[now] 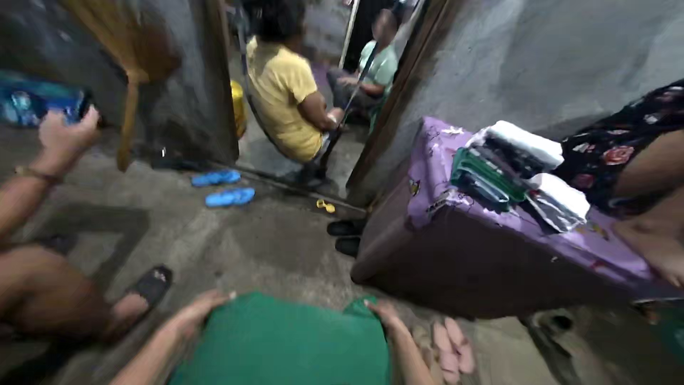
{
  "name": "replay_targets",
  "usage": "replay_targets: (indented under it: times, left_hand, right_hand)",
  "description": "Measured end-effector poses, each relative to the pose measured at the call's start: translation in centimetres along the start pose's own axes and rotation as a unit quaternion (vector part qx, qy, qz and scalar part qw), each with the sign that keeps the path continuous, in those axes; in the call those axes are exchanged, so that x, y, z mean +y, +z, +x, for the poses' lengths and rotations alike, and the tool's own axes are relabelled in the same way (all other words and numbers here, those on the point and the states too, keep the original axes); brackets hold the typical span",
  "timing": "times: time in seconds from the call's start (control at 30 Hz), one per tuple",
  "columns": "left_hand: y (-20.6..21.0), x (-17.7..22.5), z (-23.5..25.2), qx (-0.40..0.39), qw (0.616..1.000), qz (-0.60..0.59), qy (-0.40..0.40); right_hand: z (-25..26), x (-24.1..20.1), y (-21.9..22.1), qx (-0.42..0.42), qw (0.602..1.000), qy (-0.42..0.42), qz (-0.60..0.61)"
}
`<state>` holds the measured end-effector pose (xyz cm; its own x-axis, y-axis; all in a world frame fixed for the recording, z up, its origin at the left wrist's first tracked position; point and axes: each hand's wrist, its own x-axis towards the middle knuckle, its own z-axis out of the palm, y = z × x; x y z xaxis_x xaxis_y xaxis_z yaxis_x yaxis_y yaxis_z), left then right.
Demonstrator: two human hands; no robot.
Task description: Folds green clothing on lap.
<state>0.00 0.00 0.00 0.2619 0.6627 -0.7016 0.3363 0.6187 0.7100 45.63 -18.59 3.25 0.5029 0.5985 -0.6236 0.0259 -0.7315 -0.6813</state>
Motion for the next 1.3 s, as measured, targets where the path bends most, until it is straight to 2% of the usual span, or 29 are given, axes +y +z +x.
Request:
replay_targets:
  times: [0.1,0.23,0.3,0.37,0.43,0.53,0.6,0.8,0.9,1.07,1.2,1.3]
  left_hand:
    - [-1.1,1.8,-1.6,0.030,0.999,0.022,-0.012]
    - [-3.4,1.7,-1.3,0.043,0.989,0.137,0.046]
    - [-3.9,2.7,-2.2,0.057,0.971,0.216,0.086]
    - [-4.0,3.9,-3.3,0.073,0.955,0.253,0.139]
    - [-4.4,4.7,-4.3,0.089,0.951,0.233,0.183]
    - [-5.1,5.6,-6.9,0.083,0.965,0.146,0.199]
    - [-5.9,5.8,-8.8,0.065,0.969,0.110,0.211]
    - [-7.9,4.3,-14.5,0.018,0.955,0.070,0.288]
    - [-8.7,2.0,-16.7,0.004,0.939,0.057,0.339]
    - [-9.6,-1.4,-19.5,0.014,0.922,0.085,0.378]
    - [-9.8,-3.3,-21.0,0.011,0.920,0.090,0.381]
    - [-10.1,-4.8,-21.3,0.015,0.925,0.098,0.366]
  right_hand:
    - [-0.7,-1.9,-0.6,-0.004,1.000,0.003,-0.001]
    - [0.0,-2.2,-1.6,0.013,0.982,-0.014,-0.187]
    - [-0.6,-2.9,-2.0,0.047,0.976,-0.052,-0.206]
    - [-2.1,-3.7,-2.3,0.088,0.983,-0.090,-0.137]
    - [-4.0,-4.4,-2.7,0.099,0.988,-0.116,0.004]
    - [-7.3,-4.7,-4.2,0.056,0.967,-0.128,0.212]
    - [-9.4,-4.2,-5.6,0.023,0.948,-0.157,0.275]
    - [-16.0,-1.0,-8.5,-0.104,0.906,-0.261,0.317]
    - [-19.0,1.1,-9.3,-0.137,0.897,-0.269,0.322]
    - [-21.2,5.0,-9.8,-0.258,0.873,-0.273,0.310]
    - [-21.9,8.0,-9.5,-0.290,0.862,-0.255,0.328]
    - [-22.5,9.7,-8.8,-0.266,0.882,-0.234,0.311]
